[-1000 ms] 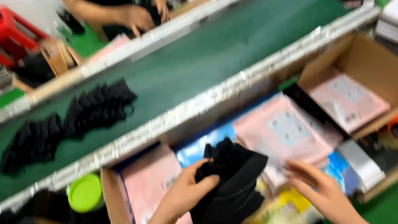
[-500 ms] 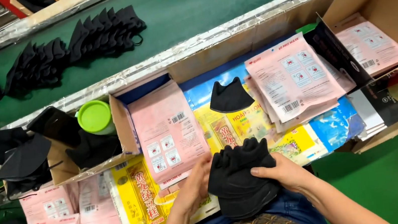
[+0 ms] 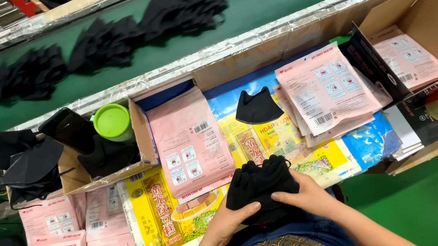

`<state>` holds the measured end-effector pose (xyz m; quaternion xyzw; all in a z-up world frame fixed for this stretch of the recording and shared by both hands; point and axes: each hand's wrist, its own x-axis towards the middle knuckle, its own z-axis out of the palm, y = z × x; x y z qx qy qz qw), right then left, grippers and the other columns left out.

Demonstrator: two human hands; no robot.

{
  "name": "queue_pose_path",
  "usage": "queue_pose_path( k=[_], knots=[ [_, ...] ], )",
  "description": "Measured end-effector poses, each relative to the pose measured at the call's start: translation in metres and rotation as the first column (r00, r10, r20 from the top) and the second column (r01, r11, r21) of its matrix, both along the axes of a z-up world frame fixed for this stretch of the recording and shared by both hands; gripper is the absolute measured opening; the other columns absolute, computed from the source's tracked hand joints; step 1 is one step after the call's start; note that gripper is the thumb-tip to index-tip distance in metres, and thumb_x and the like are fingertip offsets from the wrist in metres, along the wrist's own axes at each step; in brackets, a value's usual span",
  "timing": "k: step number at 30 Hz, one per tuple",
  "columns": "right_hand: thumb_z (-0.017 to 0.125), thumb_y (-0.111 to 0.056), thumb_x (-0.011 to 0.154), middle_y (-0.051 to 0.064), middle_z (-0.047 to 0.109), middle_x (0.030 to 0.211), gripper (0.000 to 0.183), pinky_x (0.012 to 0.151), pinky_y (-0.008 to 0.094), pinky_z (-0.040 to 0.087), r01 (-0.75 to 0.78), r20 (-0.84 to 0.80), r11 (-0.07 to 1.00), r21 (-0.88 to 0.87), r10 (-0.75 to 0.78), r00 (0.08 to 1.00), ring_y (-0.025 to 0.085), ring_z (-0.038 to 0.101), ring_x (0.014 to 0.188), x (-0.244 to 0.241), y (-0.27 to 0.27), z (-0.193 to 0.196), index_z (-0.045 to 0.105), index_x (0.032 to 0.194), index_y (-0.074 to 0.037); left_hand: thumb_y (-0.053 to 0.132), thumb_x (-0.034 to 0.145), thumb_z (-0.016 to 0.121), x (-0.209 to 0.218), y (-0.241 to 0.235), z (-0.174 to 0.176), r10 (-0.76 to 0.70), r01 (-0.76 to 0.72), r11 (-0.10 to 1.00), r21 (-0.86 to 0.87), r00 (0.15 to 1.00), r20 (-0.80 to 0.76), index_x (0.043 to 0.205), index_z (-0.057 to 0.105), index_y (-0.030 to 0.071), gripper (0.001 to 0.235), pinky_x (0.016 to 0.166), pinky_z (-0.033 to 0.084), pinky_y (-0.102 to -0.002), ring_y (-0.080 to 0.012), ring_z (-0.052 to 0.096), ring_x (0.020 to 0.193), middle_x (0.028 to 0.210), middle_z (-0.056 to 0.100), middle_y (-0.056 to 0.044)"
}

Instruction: Packing individual face masks into pink product packets and organizing them near a conveyor belt.

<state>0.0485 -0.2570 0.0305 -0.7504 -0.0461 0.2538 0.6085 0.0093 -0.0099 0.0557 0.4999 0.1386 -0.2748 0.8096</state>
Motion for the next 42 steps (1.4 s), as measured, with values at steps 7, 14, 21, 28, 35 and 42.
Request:
queue_pose_path(
  k=[7,14,21,28,35,42],
  knots=[
    [0.083,-0.016,0.077,0.018,0.065,0.131,0.076,0.097,0.037,0.052,0.019,0.397,0.989,-0.147,0.041,0.917,0.031,0.066,0.118,-0.007,0.022,0.044,0.047,0.143,-0.003,0.0,0.077,0.077,-0.001,-0.005,-0.029,0.119,-0.118,0.992,0.052,0.992,-0.028,0.15,0.046,0.005,0.079,0.105,0.047,-0.032,-0.0165,0.061,0.12,0.132,0.066,-0.007],
    [0.079,-0.008,0.074,0.023,0.049,0.146,0.068,0.103,0.044,0.048,-0.028,0.668,0.945,-0.324,0.25,0.701,0.042,0.055,0.128,-0.013,0.02,0.046,0.06,0.139,-0.016,0.0,0.078,0.079,-0.004,-0.005,-0.046,0.214,-0.215,0.975,-0.052,0.976,-0.026,0.145,0.051,0.002,0.073,0.105,0.049,-0.033,-0.0177,0.062,0.121,0.132,0.064,-0.008],
    [0.076,-0.005,0.071,0.025,0.044,0.151,0.062,0.106,0.046,0.046,-0.043,0.724,0.947,-0.318,0.271,0.634,0.044,0.051,0.133,-0.018,0.019,0.039,0.067,0.131,-0.02,0.005,0.08,0.08,-0.005,-0.009,-0.039,0.24,-0.244,0.965,-0.099,0.969,-0.052,0.148,0.048,0.007,0.076,0.102,0.05,-0.032,-0.0177,0.06,0.121,0.132,0.062,-0.006],
    [0.078,-0.007,0.071,0.025,0.045,0.151,0.062,0.106,0.045,0.046,-0.046,0.69,0.96,-0.277,0.232,0.685,0.043,0.052,0.133,-0.017,0.022,0.038,0.067,0.131,-0.018,0.002,0.079,0.078,-0.009,-0.006,-0.04,0.232,-0.232,0.973,-0.02,0.972,0.032,0.149,0.048,0.006,0.076,0.103,0.049,-0.03,-0.0161,0.06,0.122,0.132,0.062,-0.006],
    [0.074,-0.002,0.066,0.018,0.055,0.14,0.06,0.105,0.051,0.044,0.033,0.797,0.955,-0.294,0.226,0.559,0.041,0.053,0.13,-0.017,0.022,0.051,0.066,0.126,-0.008,-0.008,0.081,0.067,-0.003,-0.009,-0.026,0.263,-0.27,0.959,0.084,0.961,0.08,0.15,0.045,0.008,0.074,0.1,0.052,-0.03,-0.0173,0.061,0.12,0.133,0.062,-0.007],
    [0.071,0.004,0.065,0.014,0.063,0.133,0.051,0.105,0.047,0.048,-0.033,0.824,0.981,-0.193,0.18,0.537,0.036,0.06,0.125,-0.028,0.011,0.016,0.065,0.115,-0.004,-0.009,0.084,0.068,0.001,-0.013,-0.018,0.237,-0.251,0.961,0.117,0.964,0.12,0.15,0.042,0.009,0.073,0.099,0.051,-0.028,-0.0148,0.061,0.117,0.134,0.062,-0.008]
  ],
)
